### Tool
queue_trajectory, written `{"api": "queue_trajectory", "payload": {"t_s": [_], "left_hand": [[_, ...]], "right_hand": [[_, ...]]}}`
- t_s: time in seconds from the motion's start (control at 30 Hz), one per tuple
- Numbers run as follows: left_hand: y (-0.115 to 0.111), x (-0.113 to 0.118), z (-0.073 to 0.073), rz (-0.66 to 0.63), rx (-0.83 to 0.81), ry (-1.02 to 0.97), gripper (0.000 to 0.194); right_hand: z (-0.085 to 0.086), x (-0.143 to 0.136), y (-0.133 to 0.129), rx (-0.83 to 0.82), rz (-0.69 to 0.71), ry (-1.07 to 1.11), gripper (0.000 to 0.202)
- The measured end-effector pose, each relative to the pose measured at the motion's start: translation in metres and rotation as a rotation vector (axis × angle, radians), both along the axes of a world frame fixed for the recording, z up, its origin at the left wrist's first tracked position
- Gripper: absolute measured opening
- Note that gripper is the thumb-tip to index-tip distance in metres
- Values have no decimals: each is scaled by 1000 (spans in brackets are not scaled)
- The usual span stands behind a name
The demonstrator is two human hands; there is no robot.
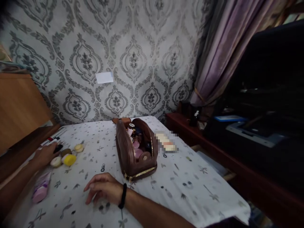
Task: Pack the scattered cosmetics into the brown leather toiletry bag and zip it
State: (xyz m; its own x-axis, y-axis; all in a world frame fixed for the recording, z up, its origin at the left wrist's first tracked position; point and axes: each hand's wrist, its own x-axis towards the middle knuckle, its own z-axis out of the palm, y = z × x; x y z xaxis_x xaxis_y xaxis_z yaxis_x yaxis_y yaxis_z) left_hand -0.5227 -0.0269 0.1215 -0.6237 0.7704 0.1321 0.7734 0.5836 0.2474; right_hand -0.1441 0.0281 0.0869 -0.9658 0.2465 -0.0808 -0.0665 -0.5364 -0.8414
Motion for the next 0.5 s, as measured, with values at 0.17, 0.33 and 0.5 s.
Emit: {"api": "queue_trajectory", "payload": {"t_s": [0.17,0.33,0.5], "left_hand": [[9,11,11,15,191,-242,24],[7,5,23,-39,342,-354,28],[-1,20,47,-181,529,-562,40]], "right_hand": [[-3,4,3,3,-4,25,37],[3,5,2,50,7,22,35],[14,9,-3,48,35,23,32]]}}
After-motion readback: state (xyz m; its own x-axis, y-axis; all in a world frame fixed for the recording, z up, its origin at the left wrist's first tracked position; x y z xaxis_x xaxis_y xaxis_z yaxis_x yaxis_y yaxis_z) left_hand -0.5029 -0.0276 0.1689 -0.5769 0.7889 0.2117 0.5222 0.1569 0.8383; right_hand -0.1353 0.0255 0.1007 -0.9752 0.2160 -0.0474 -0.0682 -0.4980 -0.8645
